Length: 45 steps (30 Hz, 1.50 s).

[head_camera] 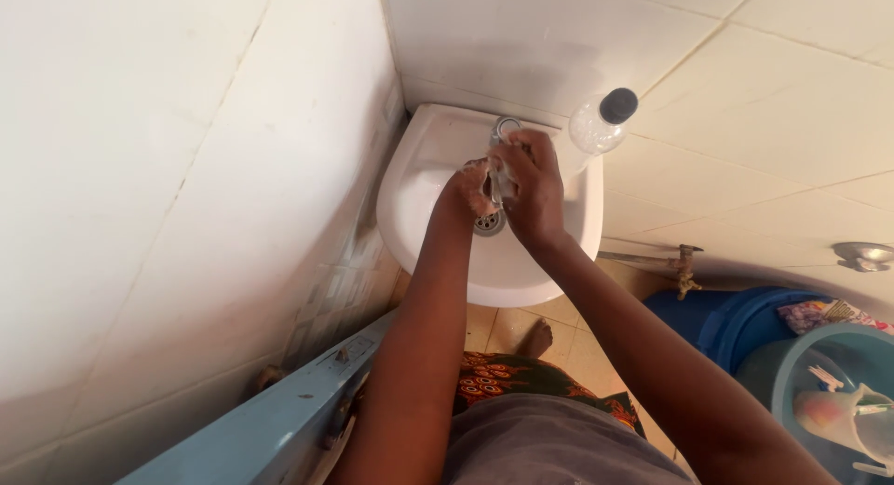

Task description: Washing a small cloth in a sink with water.

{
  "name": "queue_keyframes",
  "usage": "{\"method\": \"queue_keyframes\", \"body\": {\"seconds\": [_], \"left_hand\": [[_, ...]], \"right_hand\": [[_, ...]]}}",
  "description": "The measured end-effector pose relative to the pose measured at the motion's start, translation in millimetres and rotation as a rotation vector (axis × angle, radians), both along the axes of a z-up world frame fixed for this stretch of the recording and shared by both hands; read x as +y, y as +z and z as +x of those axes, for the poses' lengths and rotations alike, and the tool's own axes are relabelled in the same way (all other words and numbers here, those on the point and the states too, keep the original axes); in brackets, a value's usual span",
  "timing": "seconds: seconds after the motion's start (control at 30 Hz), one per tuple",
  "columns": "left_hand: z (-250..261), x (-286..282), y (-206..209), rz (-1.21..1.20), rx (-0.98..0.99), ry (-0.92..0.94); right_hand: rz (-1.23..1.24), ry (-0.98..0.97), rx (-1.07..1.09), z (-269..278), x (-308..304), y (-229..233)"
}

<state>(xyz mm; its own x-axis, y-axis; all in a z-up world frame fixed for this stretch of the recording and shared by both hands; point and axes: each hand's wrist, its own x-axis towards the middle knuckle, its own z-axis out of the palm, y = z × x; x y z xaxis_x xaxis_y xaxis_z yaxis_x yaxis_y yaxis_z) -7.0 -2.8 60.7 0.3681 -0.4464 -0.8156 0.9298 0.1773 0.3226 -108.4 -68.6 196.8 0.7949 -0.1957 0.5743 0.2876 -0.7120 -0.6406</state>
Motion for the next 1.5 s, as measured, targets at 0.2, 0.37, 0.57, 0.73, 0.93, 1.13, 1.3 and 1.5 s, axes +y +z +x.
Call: {"method": "queue_keyframes", "body": {"seconds": [0.2, 0.37, 0.57, 0.73, 0.93, 1.13, 1.3, 1.5], "left_hand": [[29.3, -35.8, -145.9, -0.248, -0.274, -0.049], [3.9, -23.7, -22.6, 0.051, -0.344, -0.129], [0.3, -35.7, -61.8, 0.031, -0.508, -0.076], [-7.3, -32.7, -44.9, 0.057, -0.58, -0.061], [-22.1, -25.1, -6.1, 0.347, -0.821, -0.111], [-22.8, -29.9, 9.8, 0.721, -0.91, -0.299], [-14.6, -44.6, -47.9, 0.841, -1.09, -0.337], [-8.3, -58.3, -123.2, 0.934, -1.504, -0.294]], "right_hand": [[-0.285, -0.066, 0.194, 67.6, -31.6, -48.7], [-0.497, -0.094, 0.378, 91.6, -43.3, -62.5], [-0.668, -0.048, 0.533, 96.6, -45.7, -46.2], [-0.739, -0.018, 0.633, 96.1, -42.0, -34.6], [-0.909, -0.026, 0.676, 115.2, -36.2, -52.8], [-1.096, 0.07, 0.724, 133.2, -27.0, -54.7], [-0.965, 0.075, 0.629, 138.0, -22.2, -59.1], [-0.592, 0.125, 0.266, 134.9, 5.3, -41.2]]}}
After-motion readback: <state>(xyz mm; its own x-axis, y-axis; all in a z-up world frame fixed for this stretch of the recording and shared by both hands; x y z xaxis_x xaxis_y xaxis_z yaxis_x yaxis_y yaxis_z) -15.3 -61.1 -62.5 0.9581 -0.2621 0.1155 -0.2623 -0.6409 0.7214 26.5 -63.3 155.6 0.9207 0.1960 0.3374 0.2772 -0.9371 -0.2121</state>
